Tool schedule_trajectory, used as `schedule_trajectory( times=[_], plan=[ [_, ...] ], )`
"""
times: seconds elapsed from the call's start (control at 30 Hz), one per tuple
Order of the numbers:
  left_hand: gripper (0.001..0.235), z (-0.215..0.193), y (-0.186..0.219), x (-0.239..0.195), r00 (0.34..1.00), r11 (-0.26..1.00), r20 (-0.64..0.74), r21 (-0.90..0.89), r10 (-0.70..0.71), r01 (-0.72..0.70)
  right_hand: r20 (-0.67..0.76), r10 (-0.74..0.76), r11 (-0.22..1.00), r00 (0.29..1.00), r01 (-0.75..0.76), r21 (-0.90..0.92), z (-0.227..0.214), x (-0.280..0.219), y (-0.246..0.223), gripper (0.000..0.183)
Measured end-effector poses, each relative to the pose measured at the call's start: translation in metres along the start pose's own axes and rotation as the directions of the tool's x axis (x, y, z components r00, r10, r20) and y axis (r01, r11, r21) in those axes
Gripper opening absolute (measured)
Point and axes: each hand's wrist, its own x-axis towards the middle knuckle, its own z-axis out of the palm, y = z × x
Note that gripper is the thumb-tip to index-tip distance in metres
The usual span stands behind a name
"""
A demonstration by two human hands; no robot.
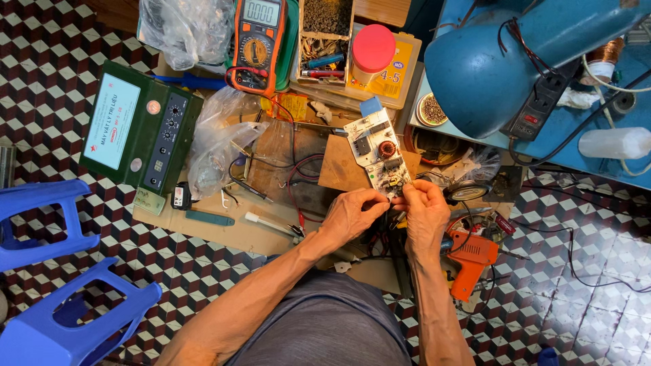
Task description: The person tests a circuit board with a multimeter, then uses a heat gun to apply heat to the board. They flip the board over multiple times and inspect it. Finally, they pick up a standing fan and place it on the workbench.
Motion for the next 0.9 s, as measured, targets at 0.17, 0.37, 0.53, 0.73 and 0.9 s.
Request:
schedule_trajectory(
  times=[0.17, 0.37, 0.53, 0.73, 0.9],
  plan=[
    [0.023, 0.000, 0.000, 0.000, 1.000, 1.000, 0.003, -0.018, -0.001, 0.001, -0.011, 0.010, 1.000, 1.000, -0.010, 0.005, -0.001, 0.001, 0.001, 0.022],
    [0.024, -0.001, 0.001, 0.001, 1.000, 1.000, 0.005, -0.018, -0.015, 0.015, 0.050, 0.093, 0.971, 0.994, -0.102, 0.215, -0.013, 0.007, 0.008, 0.025],
    [0.025, 0.000, 0.001, 0.001, 1.000, 0.999, 0.008, -0.013, -0.030, 0.030, 0.062, 0.113, 0.965, 0.992, -0.124, 0.232, -0.019, 0.010, 0.016, 0.028],
    [0.025, 0.001, -0.001, 0.001, 1.000, 0.999, 0.000, -0.015, -0.032, 0.032, 0.118, 0.114, 0.950, 0.986, -0.143, 0.279, -0.023, 0.008, 0.019, 0.034],
    [0.024, 0.001, -0.002, 0.001, 0.999, 0.999, 0.006, -0.010, -0.037, 0.037, 0.131, 0.115, 0.965, 0.985, -0.142, 0.223, -0.022, 0.005, 0.017, 0.035]
  ],
)
